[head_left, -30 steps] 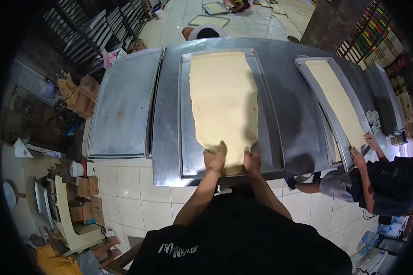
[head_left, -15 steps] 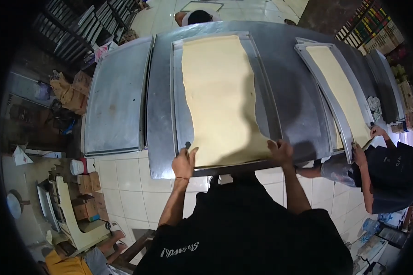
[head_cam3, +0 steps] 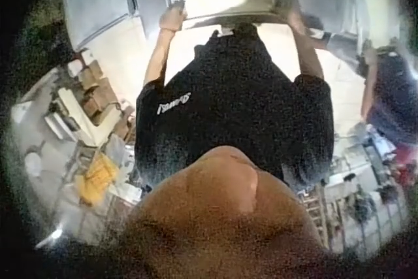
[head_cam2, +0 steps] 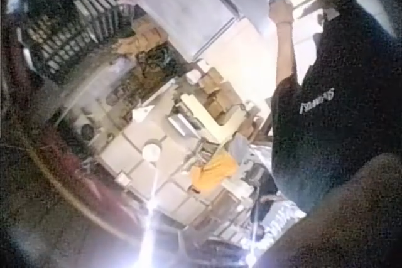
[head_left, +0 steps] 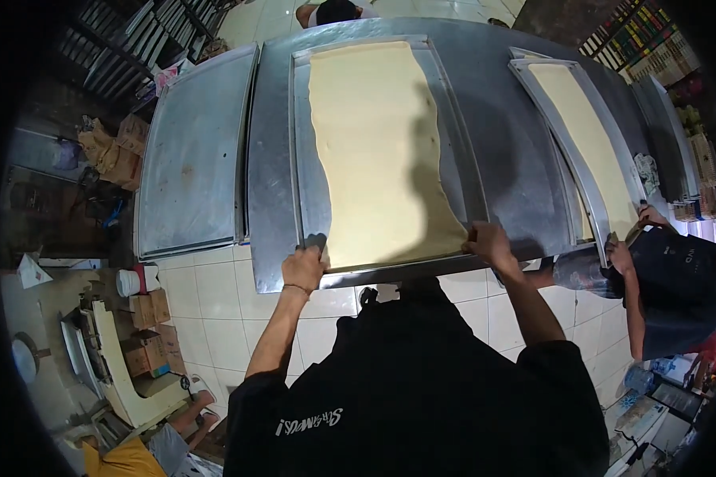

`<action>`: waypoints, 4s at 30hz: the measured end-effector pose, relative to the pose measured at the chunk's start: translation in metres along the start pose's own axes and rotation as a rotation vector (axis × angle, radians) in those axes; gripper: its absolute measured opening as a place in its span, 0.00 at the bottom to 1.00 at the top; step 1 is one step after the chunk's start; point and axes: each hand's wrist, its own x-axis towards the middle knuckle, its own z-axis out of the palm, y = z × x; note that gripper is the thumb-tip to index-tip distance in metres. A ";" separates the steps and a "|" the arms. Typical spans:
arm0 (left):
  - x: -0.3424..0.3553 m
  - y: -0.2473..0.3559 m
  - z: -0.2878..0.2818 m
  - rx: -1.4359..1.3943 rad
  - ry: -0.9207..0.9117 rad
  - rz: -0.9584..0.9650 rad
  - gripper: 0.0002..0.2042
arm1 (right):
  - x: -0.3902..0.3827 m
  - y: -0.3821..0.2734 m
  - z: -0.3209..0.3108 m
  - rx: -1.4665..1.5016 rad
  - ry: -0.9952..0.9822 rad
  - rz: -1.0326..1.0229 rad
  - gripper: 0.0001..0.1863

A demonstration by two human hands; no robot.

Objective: Flattening and spreading dough across large metal trays on a workbench.

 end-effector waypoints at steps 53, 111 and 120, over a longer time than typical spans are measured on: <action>0.132 0.014 0.011 -0.979 0.283 -0.561 0.14 | 0.123 -0.086 -0.018 0.688 0.202 0.284 0.19; 0.318 0.339 -0.015 -0.675 -0.026 0.498 0.15 | 0.199 0.045 -0.064 -0.211 0.530 -0.370 0.29; 0.267 0.331 0.008 -0.154 0.858 0.314 0.10 | 0.206 0.041 -0.067 -0.109 0.526 -0.495 0.29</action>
